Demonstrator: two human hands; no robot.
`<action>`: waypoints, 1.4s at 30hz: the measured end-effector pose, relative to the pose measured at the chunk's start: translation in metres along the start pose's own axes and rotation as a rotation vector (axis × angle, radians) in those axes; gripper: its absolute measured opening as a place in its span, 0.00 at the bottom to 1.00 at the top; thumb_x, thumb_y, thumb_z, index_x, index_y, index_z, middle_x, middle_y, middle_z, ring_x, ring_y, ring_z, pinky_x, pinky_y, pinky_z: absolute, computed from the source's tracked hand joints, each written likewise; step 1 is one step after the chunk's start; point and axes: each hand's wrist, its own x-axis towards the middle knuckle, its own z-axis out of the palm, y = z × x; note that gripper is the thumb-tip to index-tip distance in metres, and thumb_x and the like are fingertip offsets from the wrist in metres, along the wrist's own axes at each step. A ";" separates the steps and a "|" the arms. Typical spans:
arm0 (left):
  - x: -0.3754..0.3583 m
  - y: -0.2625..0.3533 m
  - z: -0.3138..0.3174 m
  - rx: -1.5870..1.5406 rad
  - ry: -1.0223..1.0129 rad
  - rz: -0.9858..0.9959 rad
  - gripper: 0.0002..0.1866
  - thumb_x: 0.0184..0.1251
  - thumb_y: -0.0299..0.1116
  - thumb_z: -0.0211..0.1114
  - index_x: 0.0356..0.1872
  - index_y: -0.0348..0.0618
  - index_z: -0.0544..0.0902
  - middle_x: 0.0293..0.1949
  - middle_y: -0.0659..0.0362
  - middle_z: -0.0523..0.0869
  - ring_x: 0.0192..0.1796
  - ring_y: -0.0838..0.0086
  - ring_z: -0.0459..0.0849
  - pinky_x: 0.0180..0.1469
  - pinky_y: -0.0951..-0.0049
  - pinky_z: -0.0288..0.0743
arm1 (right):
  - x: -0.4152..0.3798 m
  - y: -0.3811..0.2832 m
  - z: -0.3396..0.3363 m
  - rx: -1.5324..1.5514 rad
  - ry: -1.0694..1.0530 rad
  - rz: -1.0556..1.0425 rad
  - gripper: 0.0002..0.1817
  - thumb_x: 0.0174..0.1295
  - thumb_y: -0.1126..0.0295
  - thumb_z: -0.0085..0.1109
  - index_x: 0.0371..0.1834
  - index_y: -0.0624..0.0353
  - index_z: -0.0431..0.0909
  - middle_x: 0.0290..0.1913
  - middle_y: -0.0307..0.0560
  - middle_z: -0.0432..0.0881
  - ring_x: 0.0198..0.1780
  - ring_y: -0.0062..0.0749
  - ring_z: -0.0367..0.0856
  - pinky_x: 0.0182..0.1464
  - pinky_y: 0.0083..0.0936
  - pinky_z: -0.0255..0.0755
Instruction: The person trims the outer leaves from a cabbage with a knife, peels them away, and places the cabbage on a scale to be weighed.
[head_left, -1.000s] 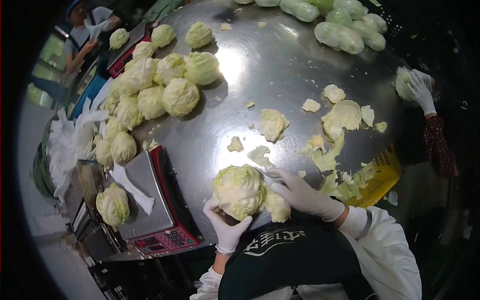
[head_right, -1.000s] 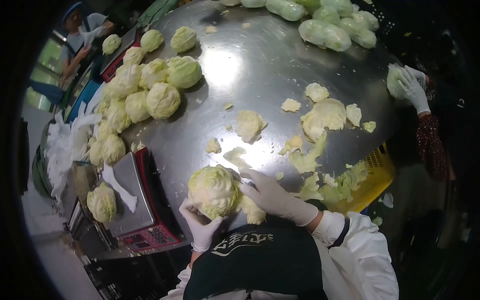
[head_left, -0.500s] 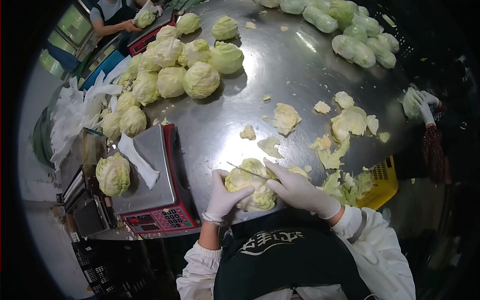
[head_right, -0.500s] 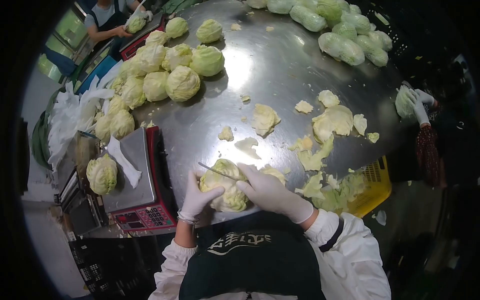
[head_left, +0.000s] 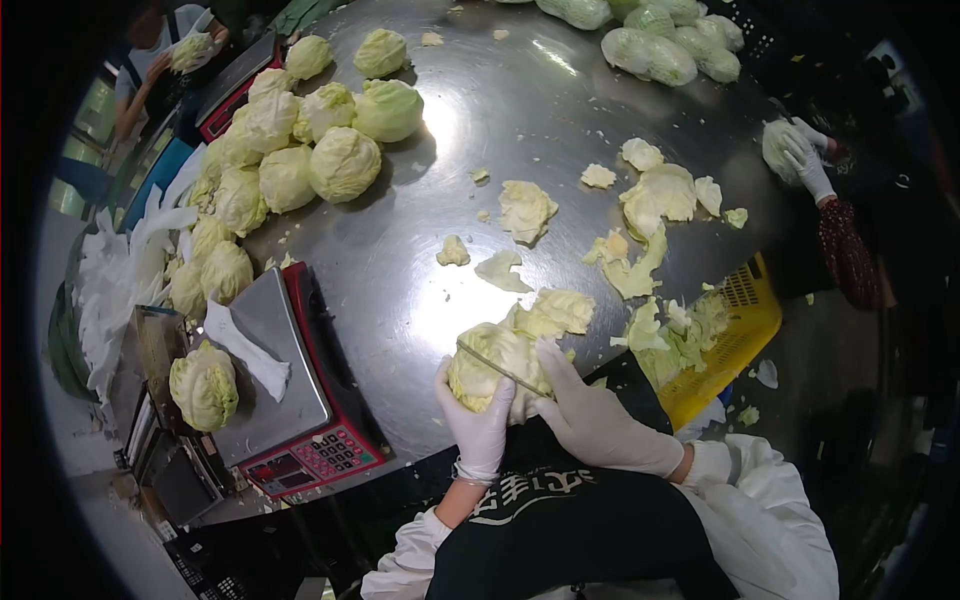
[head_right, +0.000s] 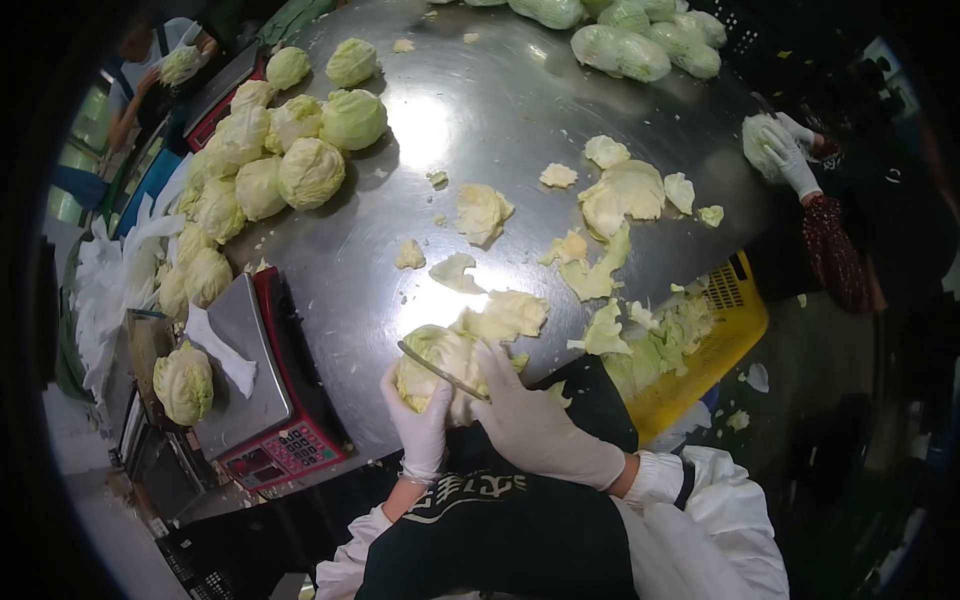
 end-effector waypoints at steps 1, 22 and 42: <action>-0.003 0.005 0.004 -0.086 0.002 -0.007 0.42 0.64 0.31 0.79 0.72 0.35 0.61 0.65 0.50 0.68 0.67 0.65 0.71 0.70 0.64 0.69 | 0.000 0.000 0.002 0.005 0.009 0.014 0.38 0.74 0.62 0.51 0.82 0.65 0.47 0.77 0.74 0.59 0.57 0.70 0.82 0.61 0.50 0.77; -0.004 0.009 0.019 -0.091 0.007 -0.027 0.43 0.65 0.30 0.78 0.73 0.33 0.58 0.66 0.48 0.68 0.68 0.65 0.70 0.73 0.62 0.65 | 0.003 0.005 -0.001 -0.227 0.202 -0.162 0.31 0.72 0.63 0.52 0.73 0.71 0.62 0.75 0.70 0.63 0.50 0.57 0.87 0.48 0.41 0.84; 0.038 0.000 -0.050 -0.968 -0.272 -0.449 0.41 0.72 0.55 0.65 0.78 0.42 0.65 0.76 0.47 0.69 0.75 0.52 0.71 0.76 0.46 0.67 | 0.054 0.139 -0.077 0.741 0.646 0.451 0.20 0.80 0.60 0.48 0.64 0.61 0.75 0.34 0.45 0.80 0.34 0.29 0.82 0.41 0.32 0.78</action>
